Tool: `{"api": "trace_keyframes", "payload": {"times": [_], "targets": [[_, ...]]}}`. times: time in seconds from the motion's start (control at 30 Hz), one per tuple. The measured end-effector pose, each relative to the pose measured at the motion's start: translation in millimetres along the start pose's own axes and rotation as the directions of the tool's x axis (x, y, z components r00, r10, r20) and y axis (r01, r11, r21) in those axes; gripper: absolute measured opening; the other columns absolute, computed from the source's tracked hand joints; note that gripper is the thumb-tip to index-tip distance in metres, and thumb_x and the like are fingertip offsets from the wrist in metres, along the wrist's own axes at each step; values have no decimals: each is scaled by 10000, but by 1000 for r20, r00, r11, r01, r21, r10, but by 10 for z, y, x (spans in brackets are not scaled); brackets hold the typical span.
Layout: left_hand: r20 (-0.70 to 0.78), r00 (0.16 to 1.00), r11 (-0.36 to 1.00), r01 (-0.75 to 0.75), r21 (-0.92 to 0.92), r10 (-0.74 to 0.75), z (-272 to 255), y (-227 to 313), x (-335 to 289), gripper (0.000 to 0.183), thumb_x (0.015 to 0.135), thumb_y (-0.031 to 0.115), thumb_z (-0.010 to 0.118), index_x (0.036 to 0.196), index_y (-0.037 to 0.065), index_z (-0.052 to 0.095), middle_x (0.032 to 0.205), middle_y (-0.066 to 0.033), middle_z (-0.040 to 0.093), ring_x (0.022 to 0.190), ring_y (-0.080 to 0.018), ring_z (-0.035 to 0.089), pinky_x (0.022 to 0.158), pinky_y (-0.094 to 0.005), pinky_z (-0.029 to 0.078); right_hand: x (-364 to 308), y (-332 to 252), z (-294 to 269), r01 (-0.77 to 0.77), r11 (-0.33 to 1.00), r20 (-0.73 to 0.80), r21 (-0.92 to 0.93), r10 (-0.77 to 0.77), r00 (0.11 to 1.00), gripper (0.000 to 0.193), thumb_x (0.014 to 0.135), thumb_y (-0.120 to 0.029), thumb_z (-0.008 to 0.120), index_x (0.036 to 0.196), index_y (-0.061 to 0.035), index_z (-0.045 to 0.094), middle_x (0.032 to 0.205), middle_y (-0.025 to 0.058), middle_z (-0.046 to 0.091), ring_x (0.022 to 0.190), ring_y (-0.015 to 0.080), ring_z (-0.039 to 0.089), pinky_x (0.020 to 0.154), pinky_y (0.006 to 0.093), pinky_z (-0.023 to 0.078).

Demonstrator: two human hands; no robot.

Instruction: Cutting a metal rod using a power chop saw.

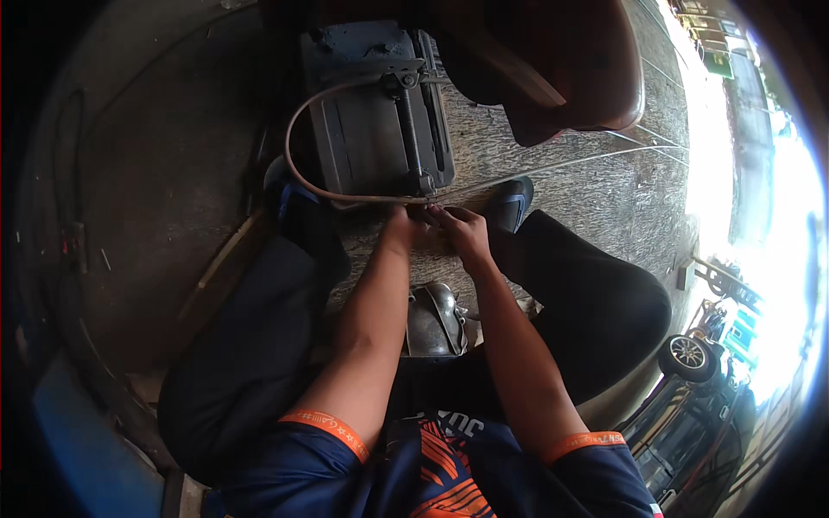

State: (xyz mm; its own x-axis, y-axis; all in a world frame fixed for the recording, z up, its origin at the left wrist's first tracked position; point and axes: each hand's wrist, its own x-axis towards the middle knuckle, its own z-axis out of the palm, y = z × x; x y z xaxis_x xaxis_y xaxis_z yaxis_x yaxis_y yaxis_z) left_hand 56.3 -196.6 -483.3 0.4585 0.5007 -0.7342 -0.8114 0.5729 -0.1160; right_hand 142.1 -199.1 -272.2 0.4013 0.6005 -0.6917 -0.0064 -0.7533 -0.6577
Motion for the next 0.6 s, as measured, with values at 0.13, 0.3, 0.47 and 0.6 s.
{"api": "trace_keyframes", "payload": {"times": [0.13,0.3,0.47,0.6], "targets": [[-145,986,996,-85,24,88,109,-203,-24,280,868,208,484,1031,-4,567,1017,-130,608,925,-196,592,842,-340,465,74,-201,-62,-189,981,276,-34,191,942,286,802,-205,642,971,26,635,791,69,623,652,109,580,534,258,447],[-365,896,967,-213,142,251,488,-227,-179,279,861,217,494,1001,-9,577,988,-142,615,889,-217,602,798,-359,479,278,-71,-144,-339,940,470,-34,314,825,186,824,-149,577,935,-8,625,758,28,591,623,95,546,505,252,423],[-574,705,909,-315,272,416,750,-138,-356,280,854,226,503,971,-14,586,959,-154,623,853,-238,612,754,-378,493,241,-92,-166,-115,993,612,-15,100,784,93,771,-93,583,841,-42,617,719,9,575,576,98,528,496,243,416],[-693,523,867,-335,369,497,1082,-211,-445,283,849,234,510,947,-18,594,936,-163,629,824,-255,620,719,-394,505,494,144,-383,-258,965,635,53,167,754,107,728,-77,610,833,-55,620,700,3,571,552,96,525,480,243,417]]}}
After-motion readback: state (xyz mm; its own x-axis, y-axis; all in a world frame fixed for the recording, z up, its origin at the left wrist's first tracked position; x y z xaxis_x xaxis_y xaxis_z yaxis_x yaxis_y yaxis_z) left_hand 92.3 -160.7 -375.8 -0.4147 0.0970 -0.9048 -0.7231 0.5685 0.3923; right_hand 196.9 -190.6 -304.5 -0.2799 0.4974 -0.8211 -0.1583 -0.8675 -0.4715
